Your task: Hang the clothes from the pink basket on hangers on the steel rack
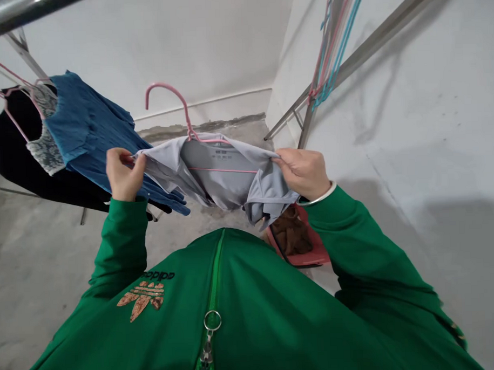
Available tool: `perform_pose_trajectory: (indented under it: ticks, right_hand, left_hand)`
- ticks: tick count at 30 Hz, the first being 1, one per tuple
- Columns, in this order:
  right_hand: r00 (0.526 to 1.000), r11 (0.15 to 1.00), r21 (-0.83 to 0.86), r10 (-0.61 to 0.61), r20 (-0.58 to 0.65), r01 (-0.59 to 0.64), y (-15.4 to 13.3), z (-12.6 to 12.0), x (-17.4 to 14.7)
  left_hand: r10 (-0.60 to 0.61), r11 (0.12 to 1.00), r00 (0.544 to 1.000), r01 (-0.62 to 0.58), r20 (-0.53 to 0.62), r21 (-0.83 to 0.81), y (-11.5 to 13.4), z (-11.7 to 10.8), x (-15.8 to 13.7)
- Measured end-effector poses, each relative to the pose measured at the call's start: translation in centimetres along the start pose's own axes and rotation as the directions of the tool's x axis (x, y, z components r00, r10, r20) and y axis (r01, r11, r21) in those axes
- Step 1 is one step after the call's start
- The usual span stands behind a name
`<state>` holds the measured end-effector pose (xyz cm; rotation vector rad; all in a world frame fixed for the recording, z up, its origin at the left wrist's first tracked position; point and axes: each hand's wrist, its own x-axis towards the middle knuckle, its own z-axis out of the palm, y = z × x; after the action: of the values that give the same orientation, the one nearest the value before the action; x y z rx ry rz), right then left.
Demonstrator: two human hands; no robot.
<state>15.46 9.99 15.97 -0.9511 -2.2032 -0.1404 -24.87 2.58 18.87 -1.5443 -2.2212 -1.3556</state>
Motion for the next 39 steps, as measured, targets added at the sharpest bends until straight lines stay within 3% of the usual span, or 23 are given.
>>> perform_pose_trajectory:
  ticks: [5,9,11,15,17,19,22,24,25,28,30,32,35,37,39]
  right_hand:
    - [1.000,1.000,0.000,0.016,0.019,-0.016,0.2,0.1,-0.7]
    - [1.000,0.998,0.069,0.012,0.029,-0.014,0.7,0.1,-1.7]
    - [0.999,0.994,0.107,0.024,0.035,-0.028,0.8,0.1,-2.1]
    - [0.998,0.993,0.099,0.054,0.034,-0.057,0.5,-0.1,-2.2]
    - [0.998,0.995,0.076,0.059,0.011,-0.059,0.4,-0.3,-1.9]
    - [0.998,0.996,0.052,0.068,-0.006,-0.067,0.4,-0.6,-1.7]
    - [0.995,0.994,0.041,0.103,0.007,-0.104,0.5,-1.0,-1.2]
    - [0.993,0.991,0.066,0.120,0.011,-0.120,0.4,-1.3,-0.8]
    - [0.992,0.989,0.084,0.124,0.009,-0.125,0.3,-1.4,-0.6]
    - [0.991,0.982,0.134,0.132,0.000,-0.130,-0.2,-1.8,0.3]
    - [0.993,0.979,0.168,0.115,0.007,-0.114,-0.5,-2.3,1.1]
    - [0.997,0.974,0.216,0.072,0.025,-0.076,-0.7,-3.0,1.7]
    - [0.999,0.964,0.262,0.052,0.014,-0.054,-0.4,-4.0,2.3]
    - [0.993,0.964,0.249,0.106,-0.043,-0.092,-0.1,-4.2,2.3]
    - [0.982,0.961,0.235,0.171,-0.083,-0.147,0.1,-4.1,2.2]
  left_hand:
    - [-0.117,0.948,0.982,0.154,0.147,-0.280,0.9,2.0,0.0]
    - [-0.176,0.808,0.959,0.269,0.222,-0.524,1.5,0.4,1.9]
    - [-0.229,0.798,0.940,0.330,0.253,-0.505,1.7,-0.8,3.0]
    - [-0.288,0.890,0.893,0.383,0.345,-0.247,1.0,-1.9,3.6]
    - [-0.260,0.931,0.888,0.334,0.379,-0.146,0.1,-2.1,3.1]
    - [-0.193,0.973,0.912,0.225,0.361,-0.048,-0.8,-2.4,2.4]
    - [-0.026,0.996,0.985,0.011,0.172,0.089,-1.4,-3.1,1.6]
    - [0.106,0.988,0.992,-0.112,0.063,0.102,-0.8,-3.3,1.4]
    - [0.176,0.979,0.983,-0.181,0.061,0.089,-0.3,-3.3,1.3]
    - [0.325,0.937,0.916,-0.346,0.235,0.053,1.2,-2.6,1.4]
    - [0.339,0.924,0.869,-0.379,0.359,0.045,1.9,-2.1,1.5]
    - [0.341,0.920,0.851,-0.390,0.400,0.046,2.0,-2.1,1.7]
    - [0.388,0.900,0.882,-0.425,0.268,0.097,1.9,-3.2,1.9]
    - [0.375,0.911,0.927,-0.373,0.022,0.174,1.7,-3.9,1.5]
    - [0.244,0.963,0.950,-0.213,-0.195,0.168,1.7,-3.6,0.4]
